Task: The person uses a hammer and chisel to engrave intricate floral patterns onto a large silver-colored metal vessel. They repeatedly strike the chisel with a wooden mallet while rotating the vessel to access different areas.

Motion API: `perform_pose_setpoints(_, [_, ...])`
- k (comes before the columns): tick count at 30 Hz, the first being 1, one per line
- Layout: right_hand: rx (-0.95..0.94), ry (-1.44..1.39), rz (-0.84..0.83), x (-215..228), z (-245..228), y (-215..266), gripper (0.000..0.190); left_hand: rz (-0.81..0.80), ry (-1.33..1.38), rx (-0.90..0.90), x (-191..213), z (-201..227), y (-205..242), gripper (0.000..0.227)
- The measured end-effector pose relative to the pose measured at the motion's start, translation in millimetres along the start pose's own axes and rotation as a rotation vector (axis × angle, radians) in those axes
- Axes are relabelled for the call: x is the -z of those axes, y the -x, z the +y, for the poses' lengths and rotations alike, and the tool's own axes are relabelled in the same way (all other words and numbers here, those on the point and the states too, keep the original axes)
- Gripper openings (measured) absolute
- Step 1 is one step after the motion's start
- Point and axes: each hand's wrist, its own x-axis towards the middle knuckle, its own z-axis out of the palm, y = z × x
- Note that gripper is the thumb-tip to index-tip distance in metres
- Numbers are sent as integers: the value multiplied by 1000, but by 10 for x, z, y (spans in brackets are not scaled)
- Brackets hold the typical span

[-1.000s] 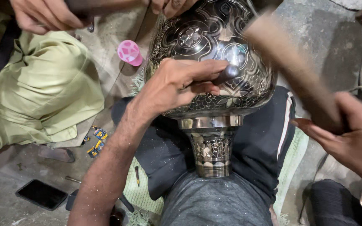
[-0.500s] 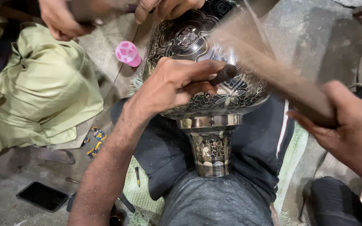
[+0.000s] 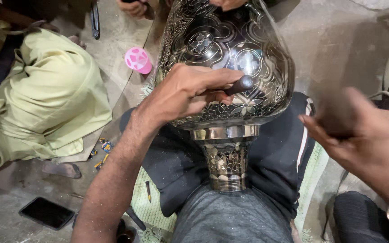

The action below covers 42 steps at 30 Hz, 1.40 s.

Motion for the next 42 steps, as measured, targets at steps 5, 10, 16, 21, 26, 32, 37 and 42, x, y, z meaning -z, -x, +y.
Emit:
perform_pose_setpoints(5, [7,-275,139,40,-56,-2,24,14,4,-6,-22,-53,10,68])
perform_pose_setpoints(10, [-12,-511,126,26,38,21,15,10,-3,-90,-9,-63,-12,62])
perform_pose_setpoints(16, [169,-273,196,47,104,2,31,-17,-62,-56,18,-40,-56,55])
perform_pose_setpoints(21, [-99,213,-108,-16,182,-86,32,101,5,21,-28,34,-72,46])
perform_pose_setpoints(26, [-81,-265,11,-122,371,-126,30,202,-99,1,-71,64,-36,47])
perform_pose_setpoints(32, [48,-382,88,-61,364,-60,30,167,-9,37,-74,65,-36,46])
perform_pose_setpoints(37, [-72,-2,108,-93,194,37,30,84,2,-36,-40,18,-22,48])
perform_pose_setpoints(42, [-244,50,-173,-241,176,159,49,23,26,-116,-42,-3,17,56])
